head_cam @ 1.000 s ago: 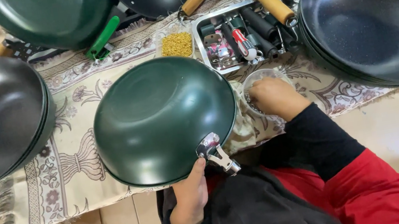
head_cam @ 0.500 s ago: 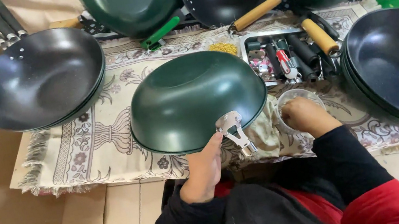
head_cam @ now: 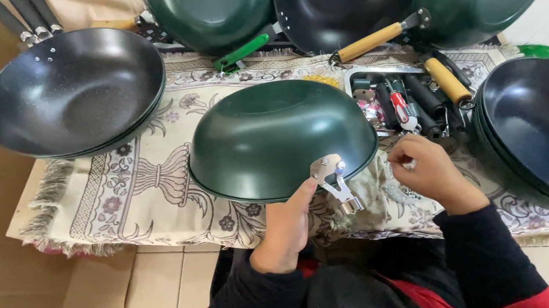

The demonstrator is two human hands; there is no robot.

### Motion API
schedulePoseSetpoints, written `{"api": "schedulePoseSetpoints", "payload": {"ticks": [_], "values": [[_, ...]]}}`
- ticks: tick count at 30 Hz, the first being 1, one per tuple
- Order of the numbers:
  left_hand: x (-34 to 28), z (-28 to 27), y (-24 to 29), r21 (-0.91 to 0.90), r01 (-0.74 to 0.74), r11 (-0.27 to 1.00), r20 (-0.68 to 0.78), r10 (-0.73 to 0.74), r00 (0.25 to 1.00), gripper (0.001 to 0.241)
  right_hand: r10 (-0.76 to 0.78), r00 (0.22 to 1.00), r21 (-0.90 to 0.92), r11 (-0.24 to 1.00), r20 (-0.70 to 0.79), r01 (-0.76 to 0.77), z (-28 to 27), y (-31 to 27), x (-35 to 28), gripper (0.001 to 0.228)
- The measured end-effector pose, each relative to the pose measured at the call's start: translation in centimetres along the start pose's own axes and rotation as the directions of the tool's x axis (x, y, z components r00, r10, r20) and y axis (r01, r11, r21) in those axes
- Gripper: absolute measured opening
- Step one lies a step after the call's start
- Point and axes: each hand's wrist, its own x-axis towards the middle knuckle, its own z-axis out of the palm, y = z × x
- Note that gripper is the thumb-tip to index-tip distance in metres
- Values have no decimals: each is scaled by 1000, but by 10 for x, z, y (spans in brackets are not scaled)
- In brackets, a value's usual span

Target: The person is assembling handles onto various metal pans using a screwdriver and screws.

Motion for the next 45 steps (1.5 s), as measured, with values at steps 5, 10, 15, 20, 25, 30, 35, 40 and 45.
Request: {"api": "schedulePoseSetpoints", "payload": {"ticks": [5, 10, 15, 20, 25, 30, 35, 40, 45], "values": [[18, -44, -64, 70, 137, 988, -9, -136, 991, 80, -351, 906, 189, 898, -237, 397, -30, -116, 3, 21], [9, -7, -22, 75, 181, 981, -31, -179, 983, 83, -518, 824, 85, 833, -230, 547, -34, -168, 10, 22], [23, -25, -65, -81, 118, 990, 72, -113, 991, 89, -608, 793, -156, 787, -36, 596, -37, -193, 17, 15], [27, -32, -89, -149, 135, 980, 17, -134, 991, 73, -584, 812, -241, 789, -7, 566, -31, -184, 14, 15], [23, -25, -83, -149, 133, 980, 13, -133, 991, 66, -563, 827, -264, 798, -2, 542, -22, -176, 13, 16], [9, -12, -53, -66, 69, 995, -18, -70, 997, 45, -610, 790, -219, 780, -63, 586, -15, -176, 12, 15], [12, -17, -66, 26, 28, 999, -8, -28, 1000, 23, -639, 766, -226, 758, -68, 612, -14, -187, 6, 15], [9, -6, -46, 39, -2, 999, 58, 0, 998, 16, -661, 748, -279, 731, -63, 623, -12, -190, -3, 5], [-4, 3, -27, -27, -24, 999, 31, 25, 999, 18, -616, 777, -275, 775, -128, 569, -3, -174, -6, 13]]}}
